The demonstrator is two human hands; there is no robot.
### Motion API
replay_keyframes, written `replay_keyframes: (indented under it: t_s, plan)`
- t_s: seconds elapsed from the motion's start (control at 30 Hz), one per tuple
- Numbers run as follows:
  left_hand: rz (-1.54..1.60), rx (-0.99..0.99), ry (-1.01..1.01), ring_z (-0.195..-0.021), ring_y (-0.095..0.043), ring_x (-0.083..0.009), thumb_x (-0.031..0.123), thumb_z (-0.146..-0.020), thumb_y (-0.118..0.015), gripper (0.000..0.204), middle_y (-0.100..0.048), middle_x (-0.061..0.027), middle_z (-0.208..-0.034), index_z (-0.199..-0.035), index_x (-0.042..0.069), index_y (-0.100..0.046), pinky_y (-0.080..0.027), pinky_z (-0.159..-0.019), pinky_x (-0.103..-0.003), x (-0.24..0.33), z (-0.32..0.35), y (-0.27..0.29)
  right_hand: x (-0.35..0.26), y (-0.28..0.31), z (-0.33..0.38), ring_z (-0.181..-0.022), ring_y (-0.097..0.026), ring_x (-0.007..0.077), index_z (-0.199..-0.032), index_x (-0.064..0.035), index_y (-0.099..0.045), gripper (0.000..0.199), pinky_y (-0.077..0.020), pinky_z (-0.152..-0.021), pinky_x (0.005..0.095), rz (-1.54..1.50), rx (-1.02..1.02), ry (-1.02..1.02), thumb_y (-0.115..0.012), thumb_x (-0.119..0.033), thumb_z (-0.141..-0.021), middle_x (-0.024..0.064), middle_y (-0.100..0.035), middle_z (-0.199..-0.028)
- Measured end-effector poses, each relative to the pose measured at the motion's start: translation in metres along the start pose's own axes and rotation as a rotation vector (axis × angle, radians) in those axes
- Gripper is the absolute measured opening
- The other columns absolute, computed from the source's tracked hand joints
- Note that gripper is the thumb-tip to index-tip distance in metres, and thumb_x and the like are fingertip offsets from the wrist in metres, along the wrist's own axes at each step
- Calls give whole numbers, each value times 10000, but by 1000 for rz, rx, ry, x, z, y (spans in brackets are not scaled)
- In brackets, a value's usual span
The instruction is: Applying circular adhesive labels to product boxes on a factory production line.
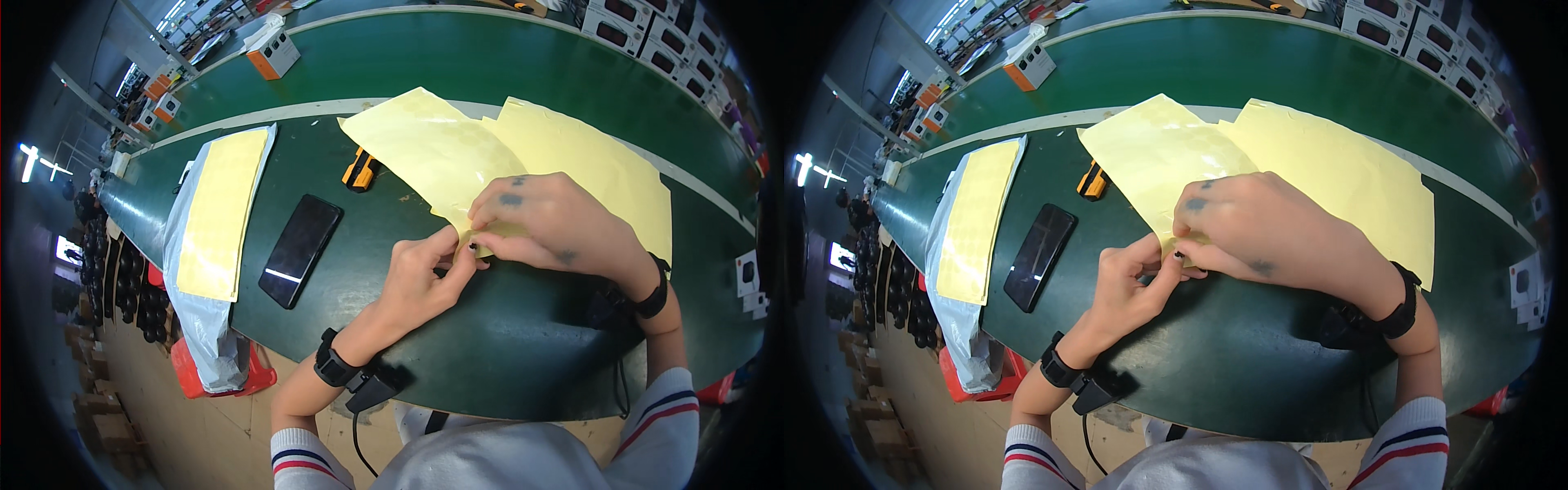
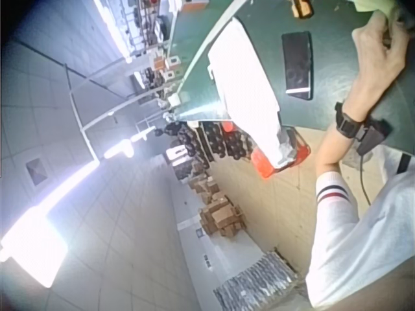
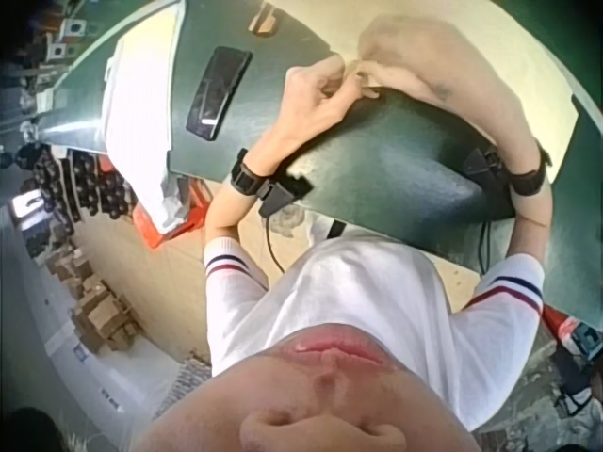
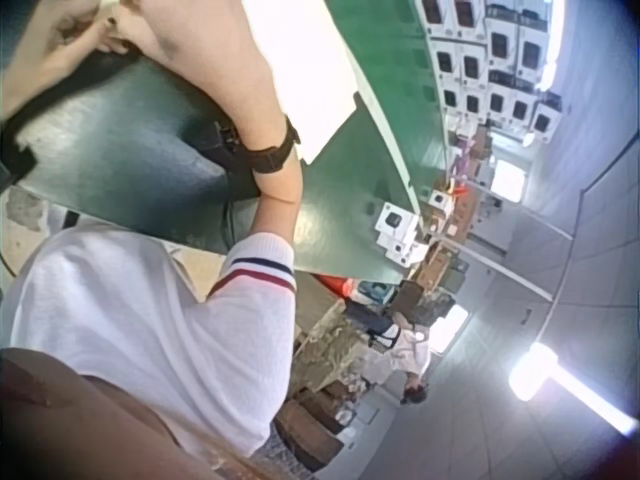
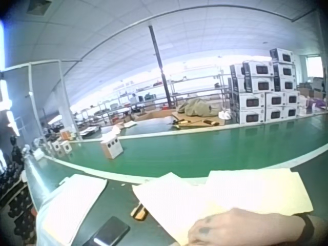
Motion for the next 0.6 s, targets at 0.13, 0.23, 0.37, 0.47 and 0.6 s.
replay_keyframes:
  t_s: [0.13, 0.23, 0.37, 0.47, 0.6]
  plan:
    - [-9, 2, 13, -753, -675, -168, -8, -863, -486, 162, -680, -116, -805, -951, -95, -590, -548, -675, -246, -1, -1, 0, -10, -5, 2, -728, -608, 232, -773, -6, -583, 120, -500, -592, 322, 192, -14, 40, -591, -125, -761, 95, -582, -806]
    - [-64, 16, 30, -712, -671, -151, 0, -861, -499, 146, -676, -106, -753, -926, -91, -593, -541, -640, -241, -2, -1, 1, -17, -11, 3, -753, -609, 206, -770, 2, -580, 116, -508, -582, 294, 334, -9, 54, -597, -105, -731, 91, -578, -833]
    - [-42, 68, -2, -669, -663, -138, 5, -858, -511, 130, -665, -93, -700, -897, -86, -594, -531, -611, -233, 0, -1, 4, -21, -15, 4, -765, -607, 191, -776, 13, -585, 132, -512, -577, 270, 447, 23, 50, -602, -91, -696, 95, -567, -859]
    - [-69, 64, 5, -657, -659, -130, 8, -857, -516, 130, -657, -86, -681, -897, -88, -594, -529, -603, -230, 0, 0, 4, -25, -18, 4, -760, -605, 191, -777, 19, -587, 131, -515, -577, 270, 495, 52, 63, -599, -77, -689, 97, -565, -860]
    - [-78, 99, -28, -603, -664, -161, 23, -851, -548, 161, -635, -140, -631, -714, -50, -504, -490, -508, -247, 1, -2, 3, -24, -15, 3, -759, -603, 199, -774, 18, -587, 149, -513, -576, 277, 489, 63, 85, -605, -104, -689, 108, -565, -853]
Point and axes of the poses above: each hand's wrist, its own z-axis away from the middle knuckle, its own y-axis out of the back of the hand, x = y × z, the point moved 5 cm from there along -z, towards the middle knuckle
